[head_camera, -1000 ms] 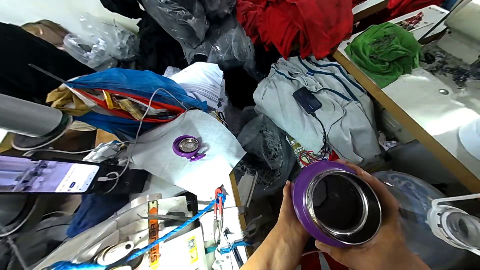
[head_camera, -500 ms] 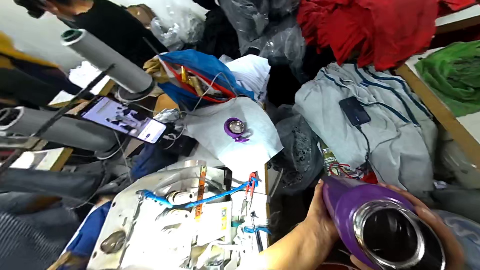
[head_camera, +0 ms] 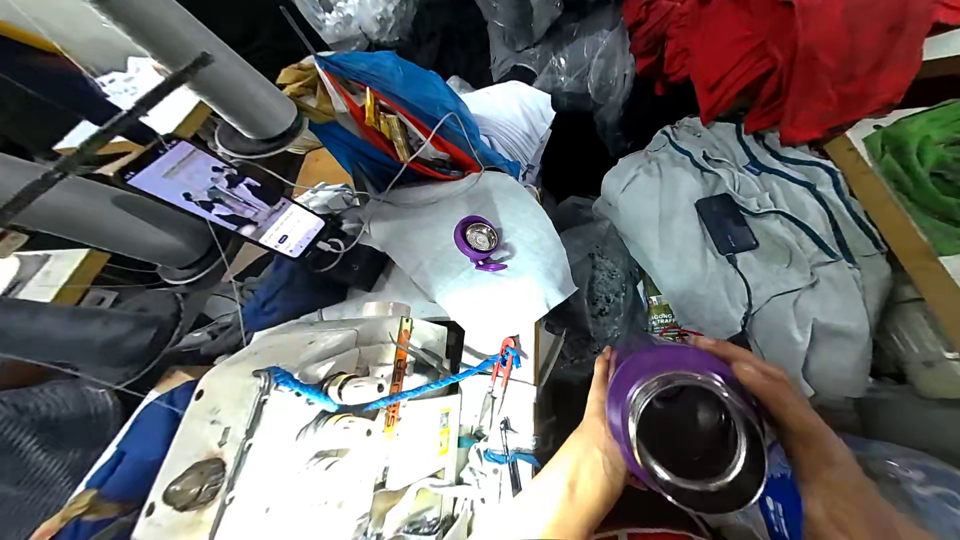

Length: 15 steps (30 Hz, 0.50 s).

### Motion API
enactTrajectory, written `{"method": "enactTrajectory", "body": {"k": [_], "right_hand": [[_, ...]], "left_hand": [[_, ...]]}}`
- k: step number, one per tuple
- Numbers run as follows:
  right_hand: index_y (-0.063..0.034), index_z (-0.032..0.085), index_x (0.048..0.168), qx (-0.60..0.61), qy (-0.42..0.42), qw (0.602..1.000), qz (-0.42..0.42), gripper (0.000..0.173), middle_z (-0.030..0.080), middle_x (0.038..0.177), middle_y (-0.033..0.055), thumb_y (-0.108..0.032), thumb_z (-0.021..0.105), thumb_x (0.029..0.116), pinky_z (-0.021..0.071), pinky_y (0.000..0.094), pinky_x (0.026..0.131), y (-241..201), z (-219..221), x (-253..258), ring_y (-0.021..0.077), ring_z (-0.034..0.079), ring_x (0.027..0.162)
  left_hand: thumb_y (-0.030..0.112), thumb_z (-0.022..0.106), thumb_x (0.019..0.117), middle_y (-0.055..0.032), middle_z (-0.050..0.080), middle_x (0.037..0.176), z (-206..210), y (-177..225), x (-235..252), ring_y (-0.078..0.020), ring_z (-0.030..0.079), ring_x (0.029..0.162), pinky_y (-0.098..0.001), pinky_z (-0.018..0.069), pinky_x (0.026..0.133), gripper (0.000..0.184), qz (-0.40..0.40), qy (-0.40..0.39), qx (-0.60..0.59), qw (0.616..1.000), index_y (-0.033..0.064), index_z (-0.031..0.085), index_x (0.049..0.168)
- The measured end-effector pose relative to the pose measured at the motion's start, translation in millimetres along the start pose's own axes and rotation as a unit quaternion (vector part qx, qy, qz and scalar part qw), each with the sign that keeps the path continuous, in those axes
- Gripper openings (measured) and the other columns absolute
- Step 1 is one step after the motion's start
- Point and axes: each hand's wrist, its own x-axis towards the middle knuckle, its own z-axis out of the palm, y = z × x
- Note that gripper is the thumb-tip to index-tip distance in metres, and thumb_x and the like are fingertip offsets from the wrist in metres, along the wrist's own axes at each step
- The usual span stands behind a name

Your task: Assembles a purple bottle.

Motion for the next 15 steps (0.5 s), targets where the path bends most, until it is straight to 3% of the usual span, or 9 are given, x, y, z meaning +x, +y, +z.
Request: {"method": "enactTrajectory", "body": {"k": [3, 4, 7, 9, 10, 11, 13, 15], "right_hand": [[-0.0426, 0.04, 0.152, 0.026, 0.042, 0.998, 0.029, 0.067, 0.055, 0.148, -0.0158, -0.078, 0.032, 0.0958, 0.0477, 0.0345, 0.111, 7.4, -8.1, 28.8, 0.0092, 0.054, 0.135], [-0.0384, 0.046, 0.15, 0.032, 0.084, 0.995, 0.052, 0.06, 0.061, 0.141, -0.0152, -0.071, 0.034, 0.1001, 0.0503, 0.0339, 0.108, 10.6, -6.6, 43.1, 0.0093, 0.058, 0.13], [-0.0021, 0.048, 0.146, -0.002, 0.126, 0.985, 0.118, 0.051, 0.063, 0.134, 0.004, -0.034, 0.047, 0.1064, 0.0529, 0.0285, 0.102, 20.7, 3.7, 96.5, 0.0079, 0.063, 0.12], [0.0034, 0.055, 0.138, -0.023, 0.089, 0.987, 0.129, 0.044, 0.065, 0.129, 0.0115, -0.024, 0.052, 0.1041, 0.0551, 0.0275, 0.097, 30.8, 19.5, 133.2, 0.0088, 0.066, 0.113], [0.0039, 0.059, 0.134, -0.034, 0.058, 0.991, 0.113, 0.04, 0.067, 0.125, 0.0146, -0.02, 0.054, 0.1028, 0.0562, 0.0292, 0.095, 37.0, 29.7, 149.9, 0.0121, 0.068, 0.11], [0.0038, 0.063, 0.131, -0.048, 0.016, 0.994, 0.094, 0.036, 0.068, 0.122, 0.0174, -0.017, 0.056, 0.1024, 0.0568, 0.0322, 0.095, 41.7, 40.0, 165.3, 0.0167, 0.069, 0.108], [0.0029, 0.068, 0.124, -0.087, -0.073, 0.992, 0.051, 0.03, 0.07, 0.114, 0.02, -0.014, 0.061, 0.1009, 0.0583, 0.0387, 0.089, 50.3, 61.7, 192.4, 0.0249, 0.071, 0.099], [0.0027, 0.07, 0.122, -0.122, -0.149, 0.981, 0.026, 0.028, 0.07, 0.11, 0.0224, -0.011, 0.064, 0.0991, 0.0571, 0.0455, 0.086, 60.8, 83.3, 214.7, 0.0323, 0.07, 0.096]], "left_hand": [[0.057, 0.02, 0.1071, -0.0025, 0.073, 0.081, 14.7, 13.9, -8.2, -0.0126, 0.072, 0.076, -0.032, 0.0609, 0.069, 0.064, 0.027, 0.007, -0.03, 0.999, 0.0148, 0.066, 0.094], [0.056, 0.021, 0.1077, -0.0029, 0.073, 0.081, 15.3, 17.9, -11.5, -0.0127, 0.072, 0.076, -0.032, 0.0611, 0.069, 0.063, 0.041, 0.007, -0.039, 0.998, 0.0141, 0.066, 0.094], [0.049, 0.019, 0.1101, -0.0016, 0.072, 0.081, 27.4, 26.7, -29.2, -0.01, 0.072, 0.076, -0.0287, 0.0609, 0.068, 0.059, 0.073, 0.034, -0.058, 0.995, 0.0128, 0.064, 0.097], [0.038, 0.02, 0.1123, -0.0004, 0.071, 0.09, 35.8, 29.8, -50.6, -0.0066, 0.071, 0.085, -0.0239, 0.059, 0.074, 0.048, 0.102, 0.035, -0.059, 0.992, 0.0115, 0.059, 0.108], [0.032, 0.017, 0.1132, -0.0003, 0.067, 0.101, 38.4, 30.4, -67.7, -0.0049, 0.067, 0.097, -0.0216, 0.0552, 0.084, 0.043, 0.118, 0.003, -0.034, 0.992, 0.0104, 0.054, 0.121], [0.03, 0.018, 0.1132, -0.0009, 0.066, 0.103, 42.7, 31.2, -76.1, -0.0052, 0.066, 0.098, -0.0213, 0.0542, 0.085, 0.041, 0.124, 0.015, -0.028, 0.992, 0.0099, 0.052, 0.124], [0.038, 0.024, 0.1115, 0.0009, 0.068, 0.085, 48.9, 34.1, -67.0, -0.0059, 0.069, 0.079, -0.0221, 0.0564, 0.068, 0.04, 0.103, 0.117, -0.073, 0.985, 0.0151, 0.056, 0.105], [0.044, 0.028, 0.1102, -0.0001, 0.066, 0.08, 47.9, 38.6, -55.2, -0.0088, 0.067, 0.072, -0.0252, 0.0554, 0.061, 0.041, 0.085, 0.187, -0.1, 0.973, 0.0159, 0.056, 0.1]]}}
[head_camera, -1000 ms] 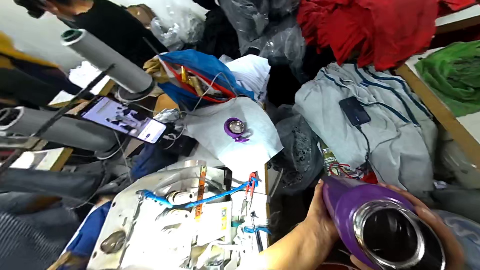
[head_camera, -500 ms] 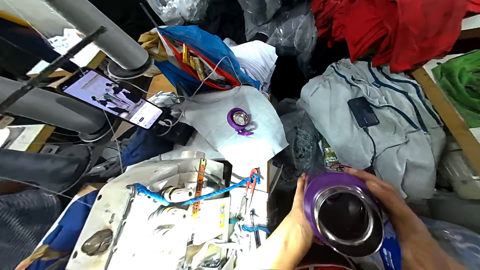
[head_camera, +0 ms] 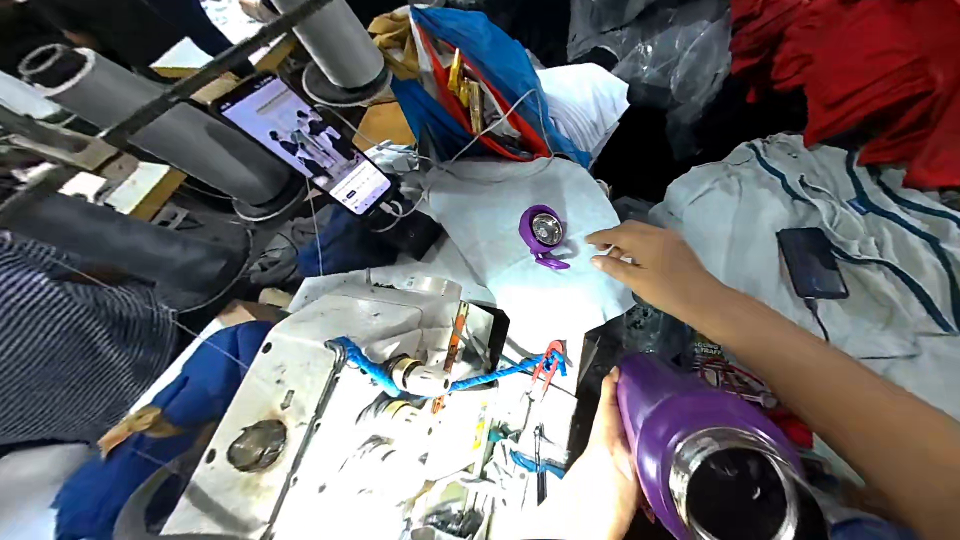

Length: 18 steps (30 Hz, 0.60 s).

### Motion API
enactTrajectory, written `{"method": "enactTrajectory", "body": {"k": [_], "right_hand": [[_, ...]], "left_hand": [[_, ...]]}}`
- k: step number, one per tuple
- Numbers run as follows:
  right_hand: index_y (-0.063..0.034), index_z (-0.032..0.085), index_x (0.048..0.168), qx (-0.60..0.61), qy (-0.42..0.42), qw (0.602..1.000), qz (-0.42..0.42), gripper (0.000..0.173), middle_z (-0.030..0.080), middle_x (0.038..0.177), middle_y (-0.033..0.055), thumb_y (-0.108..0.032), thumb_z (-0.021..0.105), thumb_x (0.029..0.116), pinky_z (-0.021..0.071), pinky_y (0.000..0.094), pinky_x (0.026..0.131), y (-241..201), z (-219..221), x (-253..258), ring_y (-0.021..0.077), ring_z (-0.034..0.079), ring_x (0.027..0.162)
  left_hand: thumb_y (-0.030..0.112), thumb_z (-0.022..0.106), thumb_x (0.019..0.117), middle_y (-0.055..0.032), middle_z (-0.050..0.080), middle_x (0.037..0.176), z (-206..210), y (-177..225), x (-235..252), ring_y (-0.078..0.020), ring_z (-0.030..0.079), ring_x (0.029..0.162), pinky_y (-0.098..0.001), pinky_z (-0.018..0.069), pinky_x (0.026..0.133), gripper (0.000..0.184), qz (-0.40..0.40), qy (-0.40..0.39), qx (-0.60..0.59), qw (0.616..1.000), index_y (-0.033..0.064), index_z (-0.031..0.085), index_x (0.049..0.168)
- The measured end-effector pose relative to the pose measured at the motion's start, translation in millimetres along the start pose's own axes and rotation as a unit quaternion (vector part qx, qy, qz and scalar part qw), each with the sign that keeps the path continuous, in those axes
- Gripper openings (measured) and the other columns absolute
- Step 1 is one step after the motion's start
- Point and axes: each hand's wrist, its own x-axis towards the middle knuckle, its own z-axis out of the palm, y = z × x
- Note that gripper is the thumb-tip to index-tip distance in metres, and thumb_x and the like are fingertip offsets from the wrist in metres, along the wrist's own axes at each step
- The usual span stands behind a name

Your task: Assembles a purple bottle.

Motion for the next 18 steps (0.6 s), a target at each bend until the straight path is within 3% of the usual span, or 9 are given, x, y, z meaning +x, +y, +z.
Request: {"method": "enactTrajectory", "body": {"k": [4, 7, 10, 18], "right_hand": [[-0.0007, 0.063, 0.136, -0.071, -0.111, 0.991, 0.03, 0.038, 0.064, 0.122, 0.0251, -0.014, 0.065, 0.1004, 0.0545, 0.0523, 0.089, 5.9, 26.6, 42.0, 0.0382, 0.068, 0.101], [-0.004, 0.06, 0.14, -0.112, -0.161, 0.978, 0.074, 0.041, 0.06, 0.128, 0.0262, -0.016, 0.064, 0.1009, 0.0524, 0.0568, 0.092, 6.4, 44.4, 62.1, 0.042, 0.065, 0.109], [-0.0029, 0.067, 0.13, -0.139, -0.19, 0.967, 0.099, 0.032, 0.061, 0.126, 0.025, -0.017, 0.063, 0.1021, 0.0513, 0.0549, 0.095, 6.5, 56.7, 71.6, 0.0405, 0.064, 0.113], [0.0057, 0.066, 0.113, -0.114, -0.179, 0.971, 0.108, 0.022, 0.062, 0.116, 0.0237, -0.012, 0.066, 0.0994, 0.0511, 0.0531, 0.092, 11.4, 58.4, 78.5, 0.0385, 0.064, 0.108]], "left_hand": [[0.043, 0.029, 0.1097, -0.0003, 0.065, 0.079, 10.5, 7.7, -1.6, -0.0088, 0.066, 0.07, -0.0253, 0.0546, 0.059, 0.04, 0.009, 0.049, -0.015, 0.999, 0.0157, 0.055, 0.1], [0.039, 0.024, 0.1117, -0.0042, 0.062, 0.095, 7.4, 14.4, -4.8, -0.0108, 0.063, 0.084, -0.0265, 0.0533, 0.072, 0.041, 0.032, 0.015, 0.004, 0.999, 0.011, 0.054, 0.118], [0.043, 0.033, 0.1094, -0.006, 0.067, 0.083, -2.0, 16.2, 39.0, -0.0145, 0.068, 0.073, -0.0313, 0.0573, 0.061, 0.04, 0.01, 0.055, -0.06, 0.997, 0.0115, 0.059, 0.108], [0.041, 0.036, 0.1087, -0.0068, 0.066, 0.079, -0.5, 20.4, 46.2, -0.0156, 0.068, 0.069, -0.0317, 0.0569, 0.058, 0.038, 0.017, 0.06, -0.102, 0.993, 0.0107, 0.058, 0.103]]}}
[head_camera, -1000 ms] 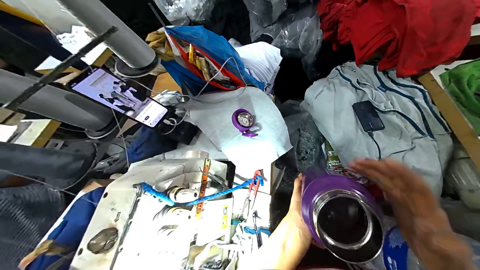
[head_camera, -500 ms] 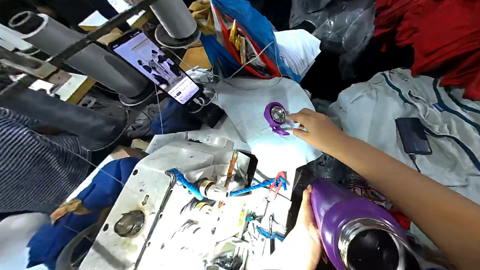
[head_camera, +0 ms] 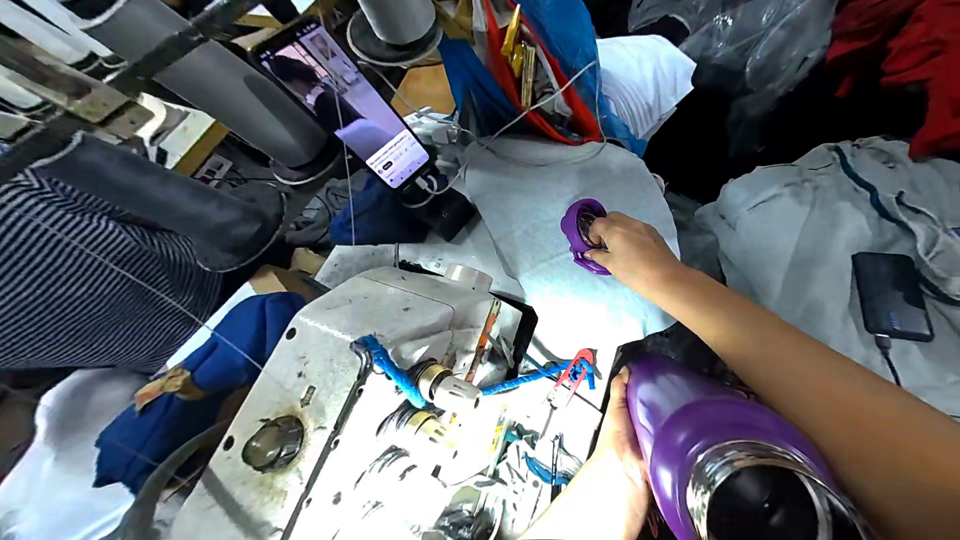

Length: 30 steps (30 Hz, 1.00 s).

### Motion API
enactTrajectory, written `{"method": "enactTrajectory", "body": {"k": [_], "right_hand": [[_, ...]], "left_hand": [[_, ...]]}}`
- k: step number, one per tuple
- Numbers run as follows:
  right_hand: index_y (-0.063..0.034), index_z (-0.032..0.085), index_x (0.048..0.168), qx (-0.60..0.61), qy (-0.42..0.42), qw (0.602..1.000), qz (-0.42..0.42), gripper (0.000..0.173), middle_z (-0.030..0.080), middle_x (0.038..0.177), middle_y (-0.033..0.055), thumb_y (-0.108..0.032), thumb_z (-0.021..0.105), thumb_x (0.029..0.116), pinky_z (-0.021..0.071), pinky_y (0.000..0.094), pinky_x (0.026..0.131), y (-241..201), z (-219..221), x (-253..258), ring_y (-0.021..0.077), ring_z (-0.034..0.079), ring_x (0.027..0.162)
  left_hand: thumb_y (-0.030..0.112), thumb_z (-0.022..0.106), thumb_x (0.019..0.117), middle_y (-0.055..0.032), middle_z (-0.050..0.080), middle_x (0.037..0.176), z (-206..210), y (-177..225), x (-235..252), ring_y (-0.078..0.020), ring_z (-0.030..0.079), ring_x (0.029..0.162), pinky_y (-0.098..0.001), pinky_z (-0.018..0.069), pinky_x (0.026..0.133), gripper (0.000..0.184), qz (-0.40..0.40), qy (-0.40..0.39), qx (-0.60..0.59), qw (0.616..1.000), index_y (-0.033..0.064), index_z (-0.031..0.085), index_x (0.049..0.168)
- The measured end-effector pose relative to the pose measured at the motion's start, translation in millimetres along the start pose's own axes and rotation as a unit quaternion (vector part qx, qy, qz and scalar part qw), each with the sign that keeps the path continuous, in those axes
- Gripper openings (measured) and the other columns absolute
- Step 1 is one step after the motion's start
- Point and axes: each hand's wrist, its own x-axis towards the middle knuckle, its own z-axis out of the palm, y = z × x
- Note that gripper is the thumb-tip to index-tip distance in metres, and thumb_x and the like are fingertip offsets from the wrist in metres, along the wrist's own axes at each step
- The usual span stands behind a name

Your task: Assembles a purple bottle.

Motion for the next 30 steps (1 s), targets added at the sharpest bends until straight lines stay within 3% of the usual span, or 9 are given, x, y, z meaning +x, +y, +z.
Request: {"method": "enactTrajectory", "body": {"k": [7, 11, 15, 16, 20, 23, 25, 27, 30], "right_hand": [[0.0082, 0.068, 0.11, 0.079, 0.041, 0.996, -0.017, 0.026, 0.064, 0.109, 0.0246, -0.015, 0.07, 0.0968, 0.0505, 0.0528, 0.092, 9.2, -6.5, -3.7, 0.0377, 0.064, 0.104], [0.0076, 0.071, 0.103, 0.099, 0.163, 0.98, -0.063, 0.021, 0.066, 0.101, 0.0239, -0.011, 0.071, 0.0944, 0.0529, 0.0492, 0.086, 15.6, -26.5, -29.2, 0.0351, 0.066, 0.095], [0.0039, 0.07, 0.106, 0.06, 0.264, 0.958, -0.092, 0.019, 0.065, 0.104, 0.0196, -0.012, 0.068, 0.0964, 0.0563, 0.0383, 0.081, 15.3, -54.2, -94.1, 0.0254, 0.066, 0.089], [0.0031, 0.07, 0.106, 0.045, 0.289, 0.951, -0.104, 0.018, 0.065, 0.104, 0.0181, -0.013, 0.067, 0.0966, 0.0571, 0.0341, 0.079, 15.8, -59.4, -113.9, 0.0215, 0.066, 0.086], [-0.0068, 0.069, 0.106, 0.017, 0.347, 0.929, -0.129, 0.02, 0.065, 0.099, 0.0019, -0.025, 0.062, 0.1006, 0.0526, 0.0168, 0.079, 10.8, -70.7, -190.1, 0.0024, 0.062, 0.089], [-0.017, 0.067, 0.107, 0.026, 0.354, 0.917, -0.183, 0.013, 0.063, 0.1, -0.0029, -0.028, 0.06, 0.1037, 0.0515, 0.016, 0.082, -3.6, -66.3, -231.0, 0.0014, 0.061, 0.095], [-0.018, 0.07, 0.104, 0.038, 0.333, 0.92, -0.202, 0.009, 0.063, 0.096, -0.0014, -0.023, 0.063, 0.1022, 0.0505, 0.017, 0.083, -14.0, -60.1, -249.9, 0.0046, 0.061, 0.094], [-0.0201, 0.07, 0.109, 0.015, 0.32, 0.926, -0.201, 0.01, 0.065, 0.096, -0.0016, -0.023, 0.063, 0.1027, 0.0486, 0.0211, 0.086, -14.6, -46.6, -258.4, 0.0083, 0.061, 0.095], [-0.0237, 0.07, 0.113, -0.034, 0.324, 0.926, -0.191, 0.014, 0.065, 0.096, -0.0025, -0.029, 0.06, 0.1043, 0.043, 0.0285, 0.093, -12.0, -30.3, -260.7, 0.0117, 0.06, 0.098]], "left_hand": [[0.045, 0.033, 0.1089, -0.0073, 0.066, 0.08, 0.5, 0.4, -2.0, -0.0162, 0.068, 0.07, -0.0319, 0.0572, 0.06, 0.044, 0.011, -0.018, 0.007, 1.0, 0.0098, 0.059, 0.103], [0.044, 0.03, 0.1102, -0.0034, 0.066, 0.079, 2.1, -0.4, -9.3, -0.0116, 0.068, 0.07, -0.0276, 0.0568, 0.06, 0.042, 0.043, -0.013, 0.01, 0.999, 0.0123, 0.058, 0.103], [0.045, 0.04, 0.1078, -0.0091, 0.066, 0.088, -12.4, 1.6, 17.2, -0.0189, 0.068, 0.077, -0.0358, 0.0578, 0.066, 0.041, 0.048, -0.003, -0.015, 0.999, 0.0098, 0.059, 0.11], [0.046, 0.042, 0.1064, -0.009, 0.068, 0.086, -12.8, 1.0, 20.9, -0.0185, 0.069, 0.075, -0.0354, 0.0587, 0.063, 0.04, 0.053, 0.005, -0.012, 0.999, 0.0101, 0.061, 0.107], [0.036, 0.039, 0.1107, -0.0057, 0.066, 0.1, -29.1, 0.1, 7.7, -0.0141, 0.068, 0.091, -0.0308, 0.0582, 0.079, 0.034, 0.092, -0.076, 0.048, 0.992, 0.0091, 0.055, 0.122], [0.043, 0.043, 0.1081, -0.0079, 0.066, 0.099, -33.7, -2.3, 17.9, -0.0176, 0.068, 0.09, -0.0346, 0.0583, 0.075, 0.037, 0.06, -0.068, 0.004, 0.996, 0.0106, 0.057, 0.119], [0.05, 0.043, 0.1062, -0.0084, 0.068, 0.101, -31.9, -3.4, 24.5, -0.02, 0.069, 0.092, -0.039, 0.0587, 0.076, 0.042, 0.038, -0.064, -0.004, 0.997, 0.0132, 0.058, 0.119], [0.057, 0.043, 0.1026, -0.0078, 0.07, 0.095, -24.5, -4.7, 28.2, -0.0206, 0.071, 0.086, -0.0408, 0.0597, 0.07, 0.046, 0.01, -0.034, -0.019, 0.999, 0.0156, 0.061, 0.112], [0.055, 0.042, 0.1039, -0.0069, 0.068, 0.097, -26.3, -5.1, 22.1, -0.0196, 0.07, 0.089, -0.0398, 0.0597, 0.072, 0.043, -0.018, -0.045, -0.031, 0.998, 0.0165, 0.059, 0.114]]}}
